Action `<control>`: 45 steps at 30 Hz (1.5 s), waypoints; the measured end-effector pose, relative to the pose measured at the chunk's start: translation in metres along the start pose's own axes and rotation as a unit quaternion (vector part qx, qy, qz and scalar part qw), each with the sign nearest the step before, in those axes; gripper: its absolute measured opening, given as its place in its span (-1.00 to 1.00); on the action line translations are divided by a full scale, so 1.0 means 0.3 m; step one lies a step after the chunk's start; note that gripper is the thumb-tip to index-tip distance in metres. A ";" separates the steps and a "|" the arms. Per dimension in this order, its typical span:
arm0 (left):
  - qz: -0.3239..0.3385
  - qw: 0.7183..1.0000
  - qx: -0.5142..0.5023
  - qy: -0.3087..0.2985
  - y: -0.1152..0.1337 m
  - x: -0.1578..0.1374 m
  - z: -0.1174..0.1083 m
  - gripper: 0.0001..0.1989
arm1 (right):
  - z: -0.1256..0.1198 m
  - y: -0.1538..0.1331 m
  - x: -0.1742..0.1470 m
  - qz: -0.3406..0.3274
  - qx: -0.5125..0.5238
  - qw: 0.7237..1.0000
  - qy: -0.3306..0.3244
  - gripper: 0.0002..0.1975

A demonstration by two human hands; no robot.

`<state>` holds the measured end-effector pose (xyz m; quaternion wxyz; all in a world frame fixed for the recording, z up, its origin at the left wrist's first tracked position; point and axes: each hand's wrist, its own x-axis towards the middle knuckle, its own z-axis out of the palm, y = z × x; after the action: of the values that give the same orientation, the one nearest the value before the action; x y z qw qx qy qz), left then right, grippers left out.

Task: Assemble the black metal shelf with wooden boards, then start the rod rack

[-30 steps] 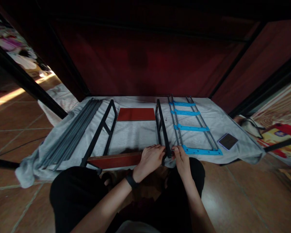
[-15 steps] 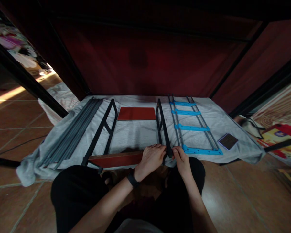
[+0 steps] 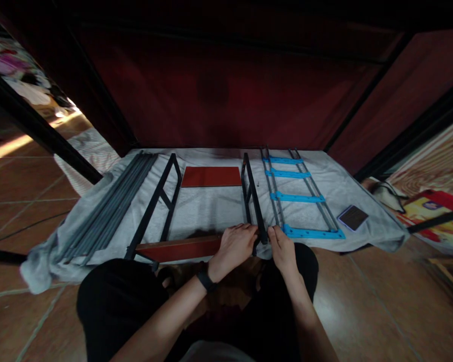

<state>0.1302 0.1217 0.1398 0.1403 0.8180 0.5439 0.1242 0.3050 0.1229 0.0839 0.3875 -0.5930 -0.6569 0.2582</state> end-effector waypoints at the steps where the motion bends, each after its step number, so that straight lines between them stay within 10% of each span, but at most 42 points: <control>1: 0.001 1.000 0.000 0.000 -0.001 0.000 0.001 -0.76 | -0.001 -0.001 -0.001 0.010 0.004 1.000 -0.002 -0.60; 45: 0.021 0.999 0.016 0.022 -0.014 0.002 0.019 -0.78 | 0.017 0.044 -0.004 -0.107 -0.015 0.994 -0.007 -0.73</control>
<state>0.1289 0.1234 0.1331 0.1124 0.8284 0.5316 0.1360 0.3084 0.1246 0.0703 0.3993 -0.5231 -0.7233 0.2092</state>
